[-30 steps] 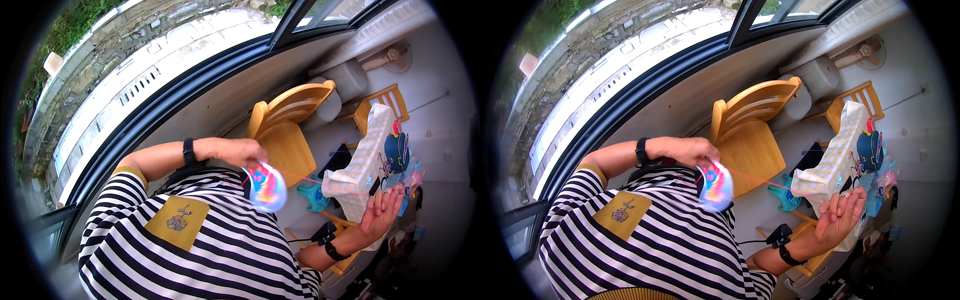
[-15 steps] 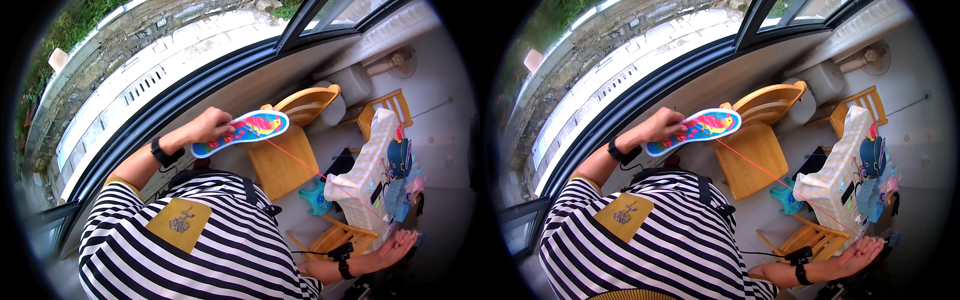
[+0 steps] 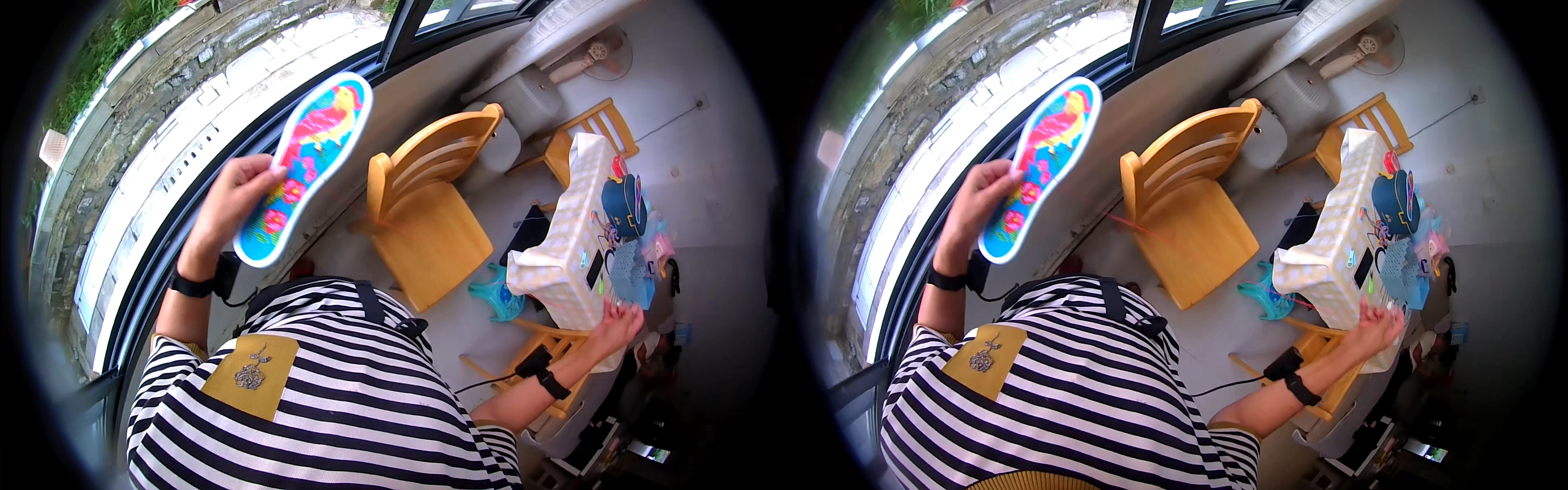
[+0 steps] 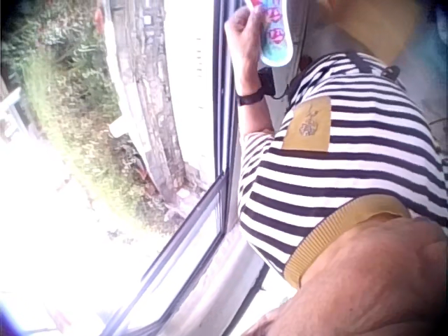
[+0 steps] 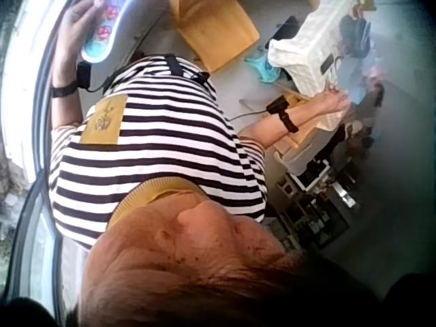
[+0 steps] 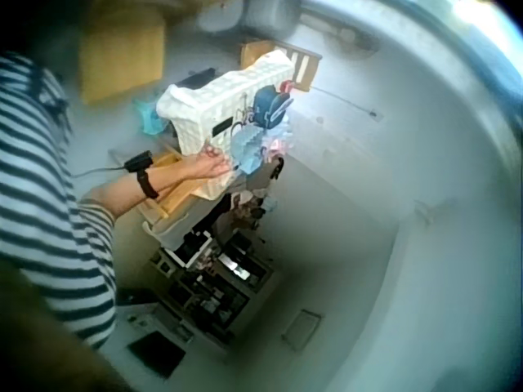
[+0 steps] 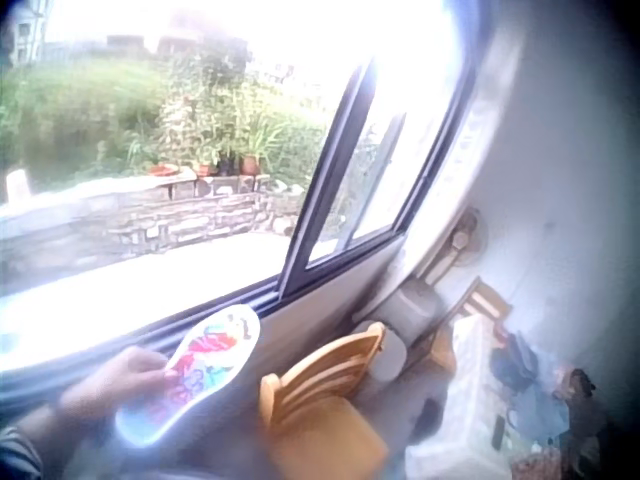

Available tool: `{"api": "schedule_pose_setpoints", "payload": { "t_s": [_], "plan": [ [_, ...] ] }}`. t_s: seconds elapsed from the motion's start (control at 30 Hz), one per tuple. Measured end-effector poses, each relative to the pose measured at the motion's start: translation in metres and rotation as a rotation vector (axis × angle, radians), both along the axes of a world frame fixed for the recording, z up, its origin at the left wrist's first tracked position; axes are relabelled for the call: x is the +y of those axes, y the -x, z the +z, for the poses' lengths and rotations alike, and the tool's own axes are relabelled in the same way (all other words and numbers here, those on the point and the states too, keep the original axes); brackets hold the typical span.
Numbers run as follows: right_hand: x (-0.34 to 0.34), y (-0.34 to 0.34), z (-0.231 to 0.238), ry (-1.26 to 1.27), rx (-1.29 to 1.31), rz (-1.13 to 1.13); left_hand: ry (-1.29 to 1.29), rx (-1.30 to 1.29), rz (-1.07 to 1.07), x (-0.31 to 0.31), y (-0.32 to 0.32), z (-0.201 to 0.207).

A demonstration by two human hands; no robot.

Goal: The person threads a red string through the small holes of a colorful patterned sandal sole while holding it near a window.

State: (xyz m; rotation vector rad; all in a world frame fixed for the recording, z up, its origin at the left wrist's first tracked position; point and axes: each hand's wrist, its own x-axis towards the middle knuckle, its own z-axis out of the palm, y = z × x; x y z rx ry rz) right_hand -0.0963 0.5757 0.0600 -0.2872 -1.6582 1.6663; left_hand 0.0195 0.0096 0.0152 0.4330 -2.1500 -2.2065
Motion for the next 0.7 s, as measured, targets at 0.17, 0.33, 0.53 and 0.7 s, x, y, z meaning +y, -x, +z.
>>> {"api": "schedule_pose_setpoints", "payload": {
  "t_s": [0.17, 0.33, 0.53, 0.7],
  "plan": [
    [-0.148, -0.015, 0.011, -0.308, -0.138, 0.462, -0.017, -0.02, -0.184, 0.052, 0.013, 0.002],
    [-0.262, -0.067, 0.014, -0.657, -0.183, 0.74, -0.237, 0.037, -0.31, 0.072, 0.011, 0.01],
    [-0.301, -0.072, 0.011, -0.98, 0.084, 0.885, -0.283, 0.07, -0.331, 0.079, 0.011, 0.013],
    [-0.307, -0.07, 0.01, -1.012, 0.087, 0.892, -0.317, 0.091, -0.333, 0.08, 0.007, 0.018]
  ]
}}
